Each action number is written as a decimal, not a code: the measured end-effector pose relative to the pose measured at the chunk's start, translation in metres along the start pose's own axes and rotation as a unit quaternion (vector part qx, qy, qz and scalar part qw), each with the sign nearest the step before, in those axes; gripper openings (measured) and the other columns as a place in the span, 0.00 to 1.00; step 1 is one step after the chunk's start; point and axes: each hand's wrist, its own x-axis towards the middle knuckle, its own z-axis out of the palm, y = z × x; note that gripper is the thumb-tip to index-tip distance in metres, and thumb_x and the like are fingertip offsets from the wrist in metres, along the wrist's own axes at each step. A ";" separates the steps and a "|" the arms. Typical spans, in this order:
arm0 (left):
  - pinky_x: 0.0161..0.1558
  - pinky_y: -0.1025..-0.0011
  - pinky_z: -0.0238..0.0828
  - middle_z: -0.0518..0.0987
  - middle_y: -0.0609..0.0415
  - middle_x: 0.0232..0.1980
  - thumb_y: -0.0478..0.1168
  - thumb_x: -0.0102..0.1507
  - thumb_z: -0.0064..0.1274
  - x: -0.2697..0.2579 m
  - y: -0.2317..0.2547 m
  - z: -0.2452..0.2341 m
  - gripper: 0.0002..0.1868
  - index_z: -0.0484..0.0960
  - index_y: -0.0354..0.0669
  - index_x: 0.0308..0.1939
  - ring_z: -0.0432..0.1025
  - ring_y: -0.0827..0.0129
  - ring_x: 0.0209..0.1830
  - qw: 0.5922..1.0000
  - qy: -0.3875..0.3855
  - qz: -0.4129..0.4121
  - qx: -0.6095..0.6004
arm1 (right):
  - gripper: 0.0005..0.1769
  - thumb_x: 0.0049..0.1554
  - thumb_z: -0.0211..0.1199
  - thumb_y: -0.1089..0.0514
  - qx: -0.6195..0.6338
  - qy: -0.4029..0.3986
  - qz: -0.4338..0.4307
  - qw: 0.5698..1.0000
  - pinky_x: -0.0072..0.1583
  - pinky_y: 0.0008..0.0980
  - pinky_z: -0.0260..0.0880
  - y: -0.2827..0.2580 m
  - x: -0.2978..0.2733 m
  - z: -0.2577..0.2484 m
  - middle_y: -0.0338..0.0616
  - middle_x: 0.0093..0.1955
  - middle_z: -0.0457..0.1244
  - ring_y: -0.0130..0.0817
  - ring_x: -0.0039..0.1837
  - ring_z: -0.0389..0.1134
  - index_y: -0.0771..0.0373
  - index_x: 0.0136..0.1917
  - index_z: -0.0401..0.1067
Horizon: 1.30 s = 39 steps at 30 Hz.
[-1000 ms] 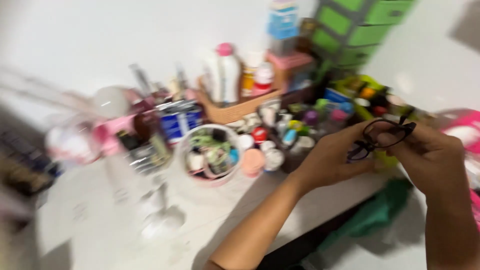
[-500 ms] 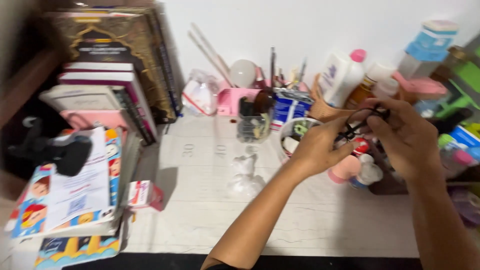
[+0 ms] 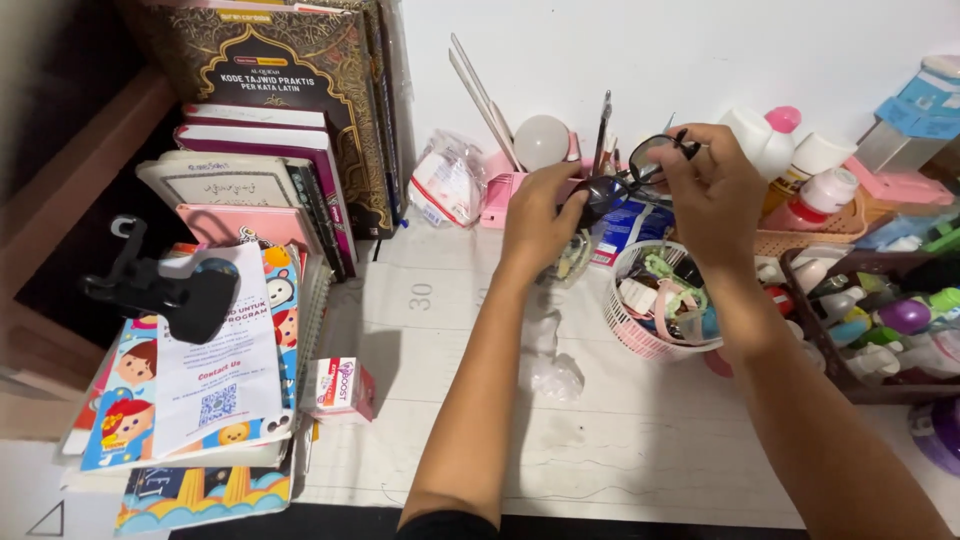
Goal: The person organizes personal care items on a cluttered desk. They pick up small boxes, bottles, and hair accessories, then place them into various baskets and wall-mounted pink racks. The person also wipes the desk surface with a green cloth.
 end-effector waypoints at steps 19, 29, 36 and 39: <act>0.49 0.59 0.76 0.82 0.52 0.38 0.46 0.61 0.61 0.036 -0.032 0.008 0.09 0.88 0.49 0.42 0.79 0.56 0.44 0.961 -0.174 -0.194 -0.097 | 0.08 0.68 0.61 0.64 -0.070 0.054 0.033 0.995 0.47 0.33 0.75 -0.034 -0.009 0.016 0.56 0.43 0.68 0.36 0.40 0.71 0.69 0.60 0.70; 0.49 0.59 0.76 0.82 0.49 0.37 0.42 0.61 0.57 0.047 -0.046 0.014 0.08 0.87 0.48 0.41 0.78 0.55 0.44 0.948 -0.171 -0.234 -0.132 | 0.10 0.62 0.66 0.58 -0.151 -0.022 0.025 0.988 0.46 0.38 0.74 -0.016 -0.004 0.042 0.56 0.40 0.69 0.47 0.43 0.74 0.59 0.58 0.76; 0.47 0.62 0.76 0.82 0.53 0.36 0.44 0.62 0.56 0.047 -0.062 0.026 0.07 0.87 0.51 0.39 0.78 0.60 0.42 0.944 -0.155 -0.252 -0.145 | 0.15 0.61 0.62 0.56 -0.272 -0.082 0.020 0.959 0.50 0.46 0.75 -0.006 -0.015 0.057 0.50 0.34 0.69 0.52 0.42 0.74 0.45 0.62 0.77; 0.49 0.60 0.76 0.82 0.52 0.38 0.43 0.64 0.55 0.046 -0.062 0.028 0.08 0.88 0.51 0.43 0.78 0.58 0.44 0.952 -0.134 -0.247 -0.122 | 0.15 0.63 0.58 0.57 -0.281 -0.115 -0.009 0.953 0.52 0.47 0.74 0.031 -0.016 0.063 0.51 0.44 0.72 0.53 0.48 0.74 0.47 0.62 0.77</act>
